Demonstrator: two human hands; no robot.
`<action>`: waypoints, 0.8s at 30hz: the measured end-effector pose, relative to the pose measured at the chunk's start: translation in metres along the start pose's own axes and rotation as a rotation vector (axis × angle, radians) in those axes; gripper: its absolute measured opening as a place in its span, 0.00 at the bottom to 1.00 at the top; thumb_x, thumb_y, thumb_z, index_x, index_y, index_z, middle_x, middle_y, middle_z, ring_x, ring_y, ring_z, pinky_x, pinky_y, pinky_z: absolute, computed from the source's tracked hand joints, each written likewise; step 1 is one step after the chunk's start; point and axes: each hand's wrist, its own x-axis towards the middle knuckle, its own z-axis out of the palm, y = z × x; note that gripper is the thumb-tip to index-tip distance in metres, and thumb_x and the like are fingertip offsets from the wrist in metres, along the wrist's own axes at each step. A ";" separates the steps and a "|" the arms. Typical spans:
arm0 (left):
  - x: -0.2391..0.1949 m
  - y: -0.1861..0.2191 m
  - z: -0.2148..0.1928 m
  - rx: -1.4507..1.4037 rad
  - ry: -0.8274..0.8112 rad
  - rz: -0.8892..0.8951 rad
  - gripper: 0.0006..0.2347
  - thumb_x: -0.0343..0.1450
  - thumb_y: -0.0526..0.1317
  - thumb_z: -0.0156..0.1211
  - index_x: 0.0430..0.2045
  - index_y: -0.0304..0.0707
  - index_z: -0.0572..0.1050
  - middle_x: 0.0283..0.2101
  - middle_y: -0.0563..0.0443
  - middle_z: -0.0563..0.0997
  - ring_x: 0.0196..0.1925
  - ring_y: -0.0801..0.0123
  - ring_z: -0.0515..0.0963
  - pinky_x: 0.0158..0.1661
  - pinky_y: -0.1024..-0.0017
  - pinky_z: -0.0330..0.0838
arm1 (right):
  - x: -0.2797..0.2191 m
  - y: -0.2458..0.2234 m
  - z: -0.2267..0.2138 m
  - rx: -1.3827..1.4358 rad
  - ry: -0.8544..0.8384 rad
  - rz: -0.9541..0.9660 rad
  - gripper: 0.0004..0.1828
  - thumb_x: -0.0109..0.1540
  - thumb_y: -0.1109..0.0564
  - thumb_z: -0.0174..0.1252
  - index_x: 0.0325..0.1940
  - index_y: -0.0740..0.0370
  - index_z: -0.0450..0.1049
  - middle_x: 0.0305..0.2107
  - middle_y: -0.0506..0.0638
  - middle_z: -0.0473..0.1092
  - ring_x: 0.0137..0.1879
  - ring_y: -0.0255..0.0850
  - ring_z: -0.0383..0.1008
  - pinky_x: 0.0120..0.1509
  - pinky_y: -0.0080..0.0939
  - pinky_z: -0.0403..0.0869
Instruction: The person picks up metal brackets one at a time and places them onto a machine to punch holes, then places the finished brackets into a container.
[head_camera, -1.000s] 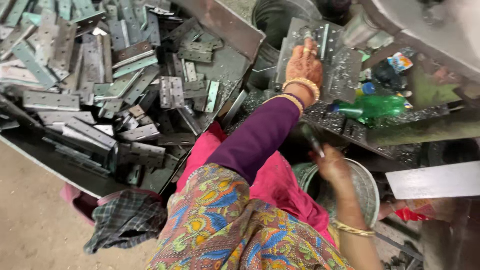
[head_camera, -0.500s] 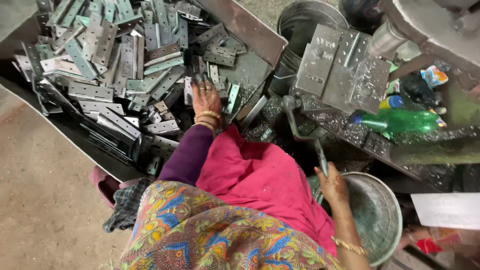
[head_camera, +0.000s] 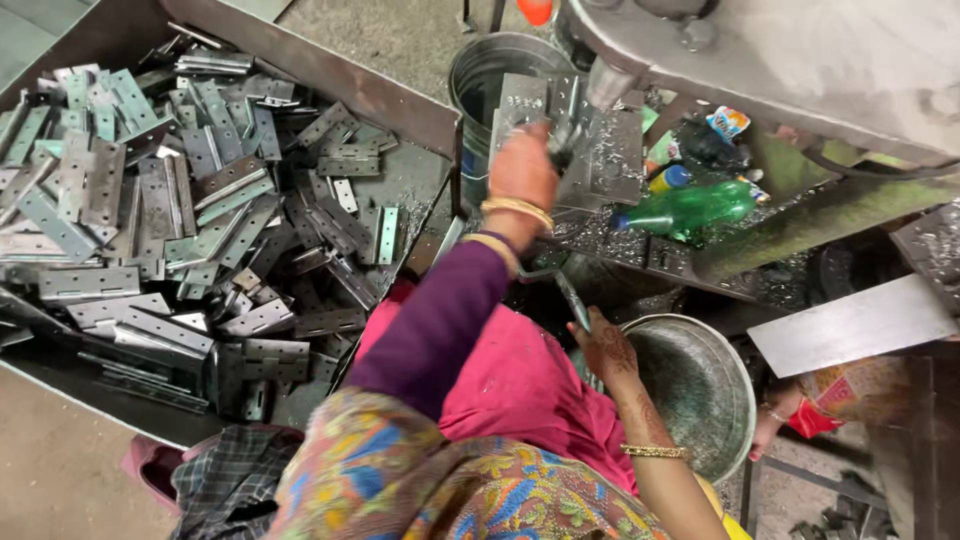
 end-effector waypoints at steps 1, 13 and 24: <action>-0.009 0.014 0.013 0.126 -0.021 0.084 0.11 0.78 0.36 0.50 0.51 0.37 0.79 0.53 0.37 0.80 0.49 0.47 0.82 0.47 0.55 0.77 | -0.001 -0.004 -0.004 0.022 -0.005 0.000 0.26 0.65 0.38 0.54 0.55 0.61 0.69 0.41 0.69 0.76 0.50 0.67 0.76 0.49 0.64 0.74; -0.045 0.046 -0.006 0.769 -0.305 0.323 0.13 0.75 0.44 0.51 0.44 0.43 0.84 0.61 0.45 0.76 0.75 0.51 0.58 0.65 0.50 0.50 | 0.033 -0.059 -0.103 -0.433 -0.126 -0.111 0.26 0.64 0.36 0.57 0.47 0.63 0.74 0.41 0.65 0.77 0.50 0.62 0.78 0.54 0.61 0.75; -0.031 0.046 -0.002 0.811 -0.359 0.299 0.16 0.75 0.45 0.51 0.52 0.41 0.79 0.67 0.43 0.71 0.76 0.47 0.54 0.67 0.46 0.45 | 0.013 -0.030 -0.065 -0.300 0.021 -0.110 0.32 0.62 0.35 0.57 0.58 0.63 0.70 0.43 0.65 0.76 0.50 0.62 0.77 0.52 0.60 0.74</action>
